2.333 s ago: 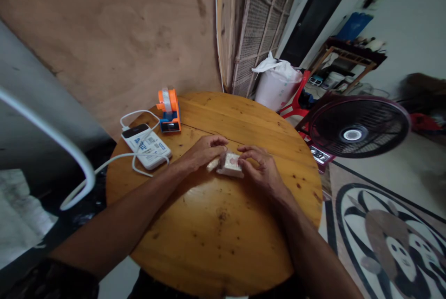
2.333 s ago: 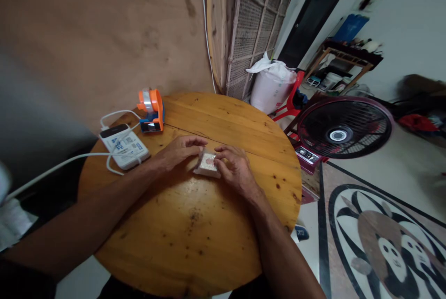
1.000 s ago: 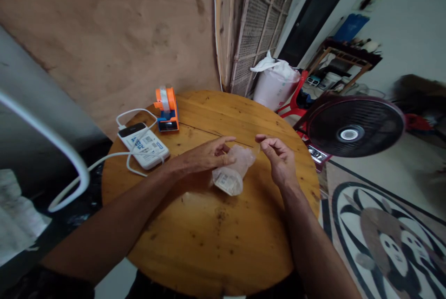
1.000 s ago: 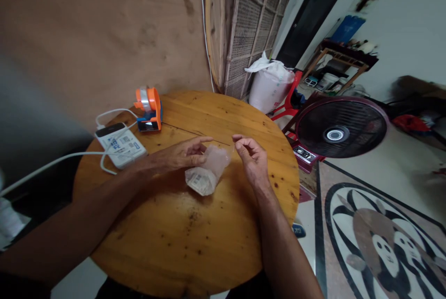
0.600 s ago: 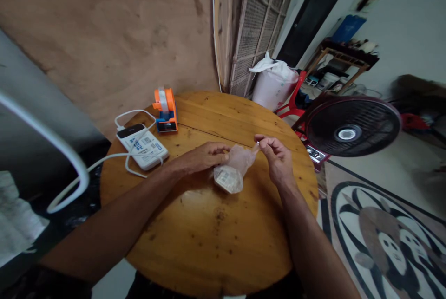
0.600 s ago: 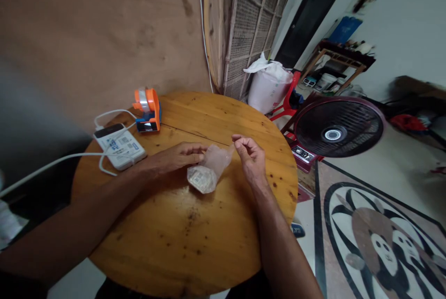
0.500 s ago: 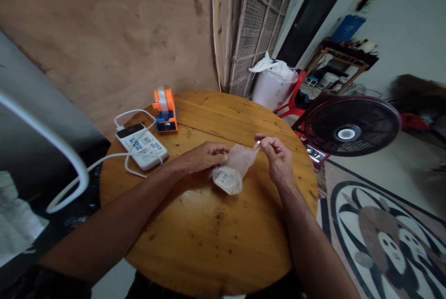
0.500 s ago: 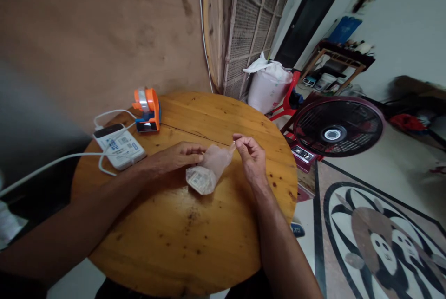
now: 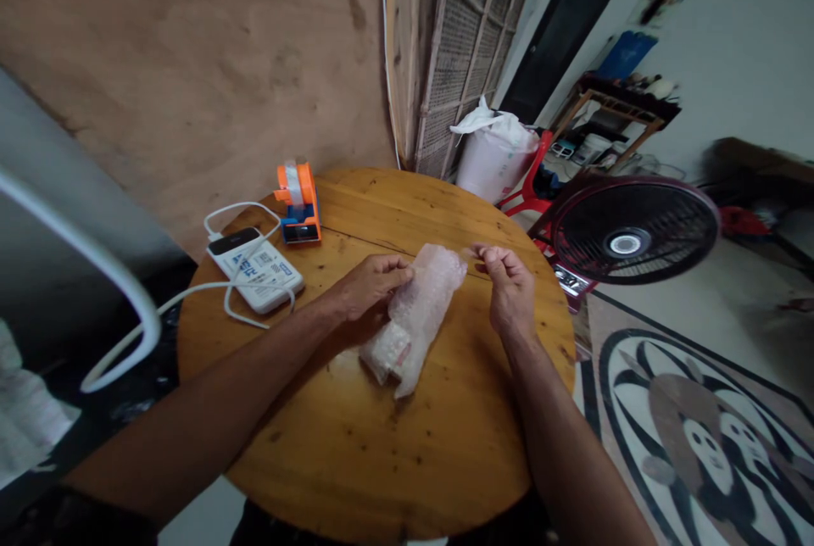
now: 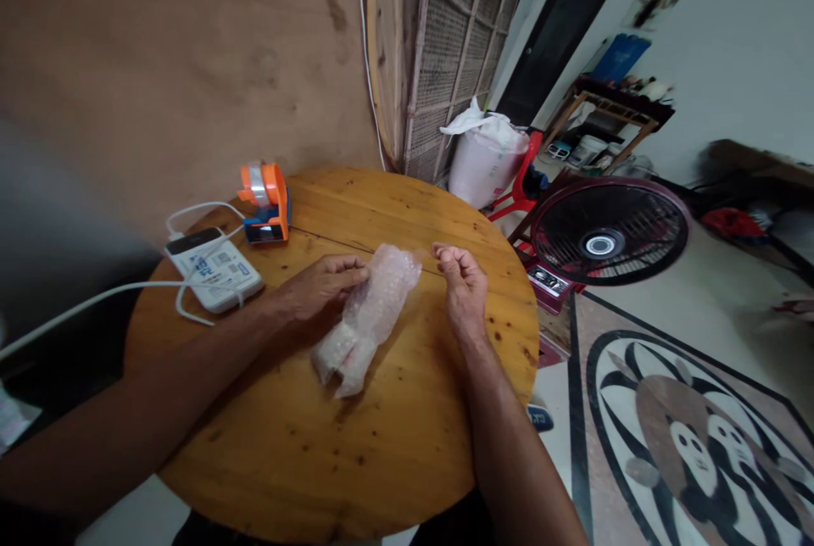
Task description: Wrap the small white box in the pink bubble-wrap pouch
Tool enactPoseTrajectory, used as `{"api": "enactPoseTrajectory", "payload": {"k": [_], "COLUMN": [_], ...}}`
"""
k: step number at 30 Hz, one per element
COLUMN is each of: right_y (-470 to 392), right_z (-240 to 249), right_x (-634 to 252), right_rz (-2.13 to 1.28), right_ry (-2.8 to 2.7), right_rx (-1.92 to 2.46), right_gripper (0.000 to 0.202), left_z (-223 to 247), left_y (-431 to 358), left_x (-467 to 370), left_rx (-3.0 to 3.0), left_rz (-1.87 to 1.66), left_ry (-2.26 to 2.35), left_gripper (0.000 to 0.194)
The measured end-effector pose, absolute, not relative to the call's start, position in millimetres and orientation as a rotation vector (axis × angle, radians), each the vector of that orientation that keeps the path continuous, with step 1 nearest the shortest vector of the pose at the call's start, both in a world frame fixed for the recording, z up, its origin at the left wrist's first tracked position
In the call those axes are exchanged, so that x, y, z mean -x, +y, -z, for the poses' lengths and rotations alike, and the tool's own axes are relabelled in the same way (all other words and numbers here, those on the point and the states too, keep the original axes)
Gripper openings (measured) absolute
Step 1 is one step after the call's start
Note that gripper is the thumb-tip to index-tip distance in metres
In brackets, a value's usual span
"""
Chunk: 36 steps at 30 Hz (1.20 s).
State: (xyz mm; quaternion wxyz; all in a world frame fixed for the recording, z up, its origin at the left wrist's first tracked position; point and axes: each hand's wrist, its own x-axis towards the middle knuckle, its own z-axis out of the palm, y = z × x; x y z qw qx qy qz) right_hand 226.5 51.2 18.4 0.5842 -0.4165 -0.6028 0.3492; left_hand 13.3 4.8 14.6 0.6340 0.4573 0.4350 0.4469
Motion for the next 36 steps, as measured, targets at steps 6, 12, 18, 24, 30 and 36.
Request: {"api": "enactPoseTrajectory", "payload": {"k": [6,12,18,24,30,36], "right_y": [37.3,15.7,5.9,9.5,37.7,50.1], "right_z": [-29.9,-32.8,-30.4,-24.7,-12.5,-8.1], "right_x": [-223.7,-210.2,-196.2,-194.8,-222.0,-230.2], "right_rz": [-0.796,-0.761,-0.563,-0.423,-0.819,-1.089], "right_ry": [-1.417,-1.898,-2.124,-2.142,-1.856,-1.725], "right_rx": [0.894,1.014,1.234,1.409,1.352,1.292], "right_gripper": [0.014,0.024,0.036,0.02,0.02,0.036], "left_z": [-14.6,-9.2,-9.8,-9.5,1.4,-18.7], "left_y": [11.6,15.6,13.0,10.7,25.1,15.3], "left_x": [-11.7,-11.5,-20.3,-23.9,-10.9,-7.3], "left_rx": [-0.981,-0.91,-0.883,-0.875,-0.914,-1.483], "left_rz": [-1.079,-1.103,-1.126,-1.122,-1.233,-1.406], "left_ry": [1.106,1.132,1.138,1.133,1.235,1.534], "left_gripper": [0.019,0.022,0.024,0.026,0.018,0.017]}}
